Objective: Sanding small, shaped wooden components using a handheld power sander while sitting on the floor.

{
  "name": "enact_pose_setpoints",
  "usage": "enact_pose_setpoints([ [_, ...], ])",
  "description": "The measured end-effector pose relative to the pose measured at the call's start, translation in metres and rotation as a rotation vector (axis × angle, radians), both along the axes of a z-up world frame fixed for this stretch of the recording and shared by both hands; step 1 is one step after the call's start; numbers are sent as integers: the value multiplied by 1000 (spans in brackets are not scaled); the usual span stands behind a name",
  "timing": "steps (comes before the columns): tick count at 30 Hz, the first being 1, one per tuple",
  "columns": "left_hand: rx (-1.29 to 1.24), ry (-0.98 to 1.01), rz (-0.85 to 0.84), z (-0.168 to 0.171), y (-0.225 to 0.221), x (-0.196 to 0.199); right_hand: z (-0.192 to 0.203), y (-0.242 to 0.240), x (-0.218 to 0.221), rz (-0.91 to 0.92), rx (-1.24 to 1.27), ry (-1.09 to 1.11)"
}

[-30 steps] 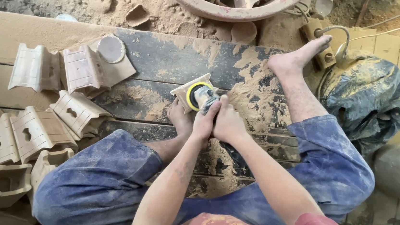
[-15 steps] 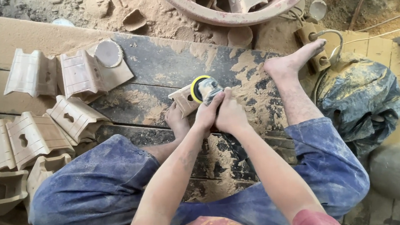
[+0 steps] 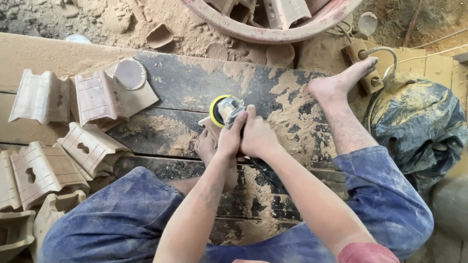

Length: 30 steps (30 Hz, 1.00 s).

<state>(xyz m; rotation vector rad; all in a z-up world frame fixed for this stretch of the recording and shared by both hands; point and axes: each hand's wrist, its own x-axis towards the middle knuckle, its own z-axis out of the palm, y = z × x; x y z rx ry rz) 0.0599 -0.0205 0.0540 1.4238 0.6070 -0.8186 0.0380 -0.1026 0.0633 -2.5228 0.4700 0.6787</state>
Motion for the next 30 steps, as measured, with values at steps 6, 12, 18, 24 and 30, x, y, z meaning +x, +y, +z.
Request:
enact_pose_setpoints([
  [6,35,-41,-54,-3,5,-7,-15,0,-5,14,-24,-2],
  [12,-56,14,-133,-54,-27,-12,11,-24,-26,-142,35,1],
  [18,-41,-46,66,-37,21,-51,12,20,-43,0,67,54],
  [24,-201,82,14,-84,-11,-65,-3,-16,-60,-152,89,42],
  [30,709,-806,-439,-33,20,-55,3,-79,-72,-515,139,-10],
])
